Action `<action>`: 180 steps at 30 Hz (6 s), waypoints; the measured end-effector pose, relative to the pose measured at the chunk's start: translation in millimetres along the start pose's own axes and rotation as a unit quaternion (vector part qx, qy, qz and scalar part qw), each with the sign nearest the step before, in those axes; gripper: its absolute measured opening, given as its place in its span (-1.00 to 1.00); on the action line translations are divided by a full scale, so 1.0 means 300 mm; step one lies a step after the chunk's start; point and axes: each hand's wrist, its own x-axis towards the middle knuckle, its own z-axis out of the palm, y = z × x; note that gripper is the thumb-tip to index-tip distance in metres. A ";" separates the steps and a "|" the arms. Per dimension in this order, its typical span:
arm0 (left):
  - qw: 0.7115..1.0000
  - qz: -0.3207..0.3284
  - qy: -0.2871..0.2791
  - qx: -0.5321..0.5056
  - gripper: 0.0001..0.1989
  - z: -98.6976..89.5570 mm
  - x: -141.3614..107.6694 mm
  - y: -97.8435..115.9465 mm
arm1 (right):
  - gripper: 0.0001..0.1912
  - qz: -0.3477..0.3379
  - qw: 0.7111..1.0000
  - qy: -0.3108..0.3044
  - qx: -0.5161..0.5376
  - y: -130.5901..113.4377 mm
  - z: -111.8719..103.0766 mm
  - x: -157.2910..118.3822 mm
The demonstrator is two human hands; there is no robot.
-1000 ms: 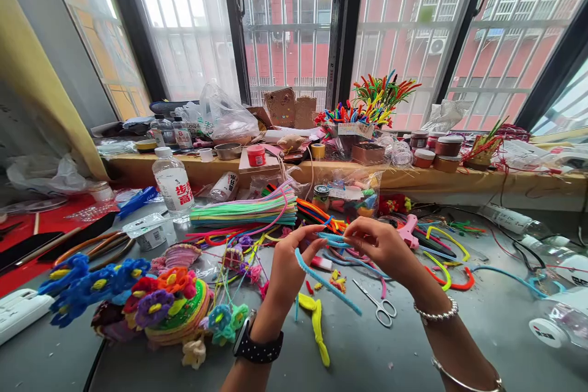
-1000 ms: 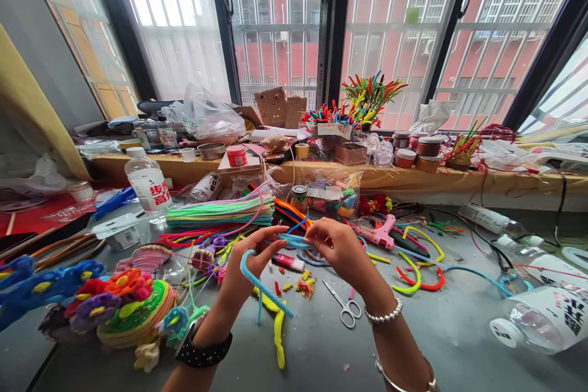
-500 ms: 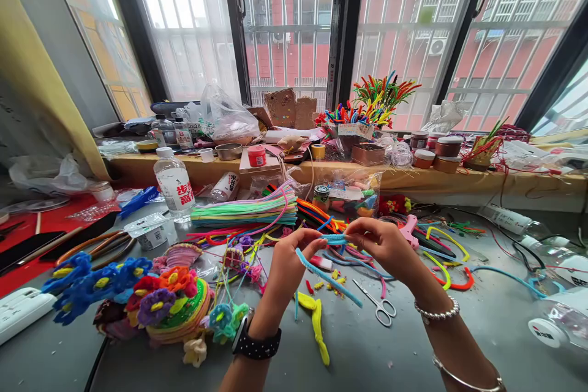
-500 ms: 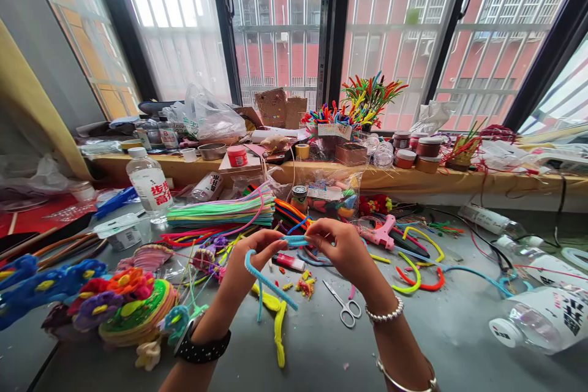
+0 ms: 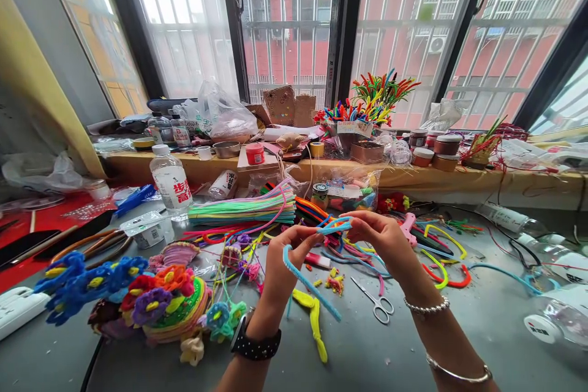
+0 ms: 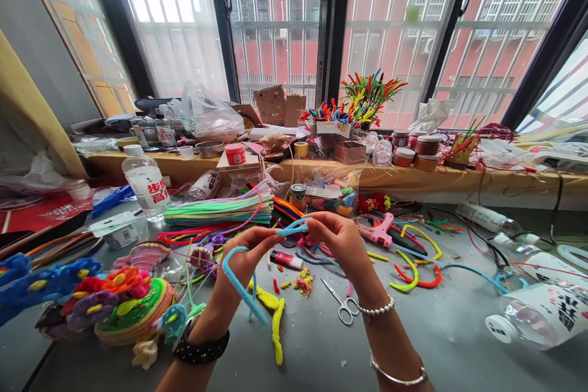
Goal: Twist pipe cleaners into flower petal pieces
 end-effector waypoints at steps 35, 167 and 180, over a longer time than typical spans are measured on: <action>0.940 0.210 0.005 0.268 -0.79 0.038 -0.051 0.027 | -0.77 -0.108 0.963 0.047 -0.241 -0.030 0.025 -0.026; 0.963 -0.161 -0.069 -0.205 -0.79 -0.010 -0.003 0.030 | -0.88 -0.094 0.876 0.221 -0.419 0.103 -0.102 0.021; 0.944 -0.169 -0.124 -0.256 -0.79 -0.021 -0.009 0.037 | -0.83 -0.108 0.978 0.103 -0.143 -0.045 0.072 -0.042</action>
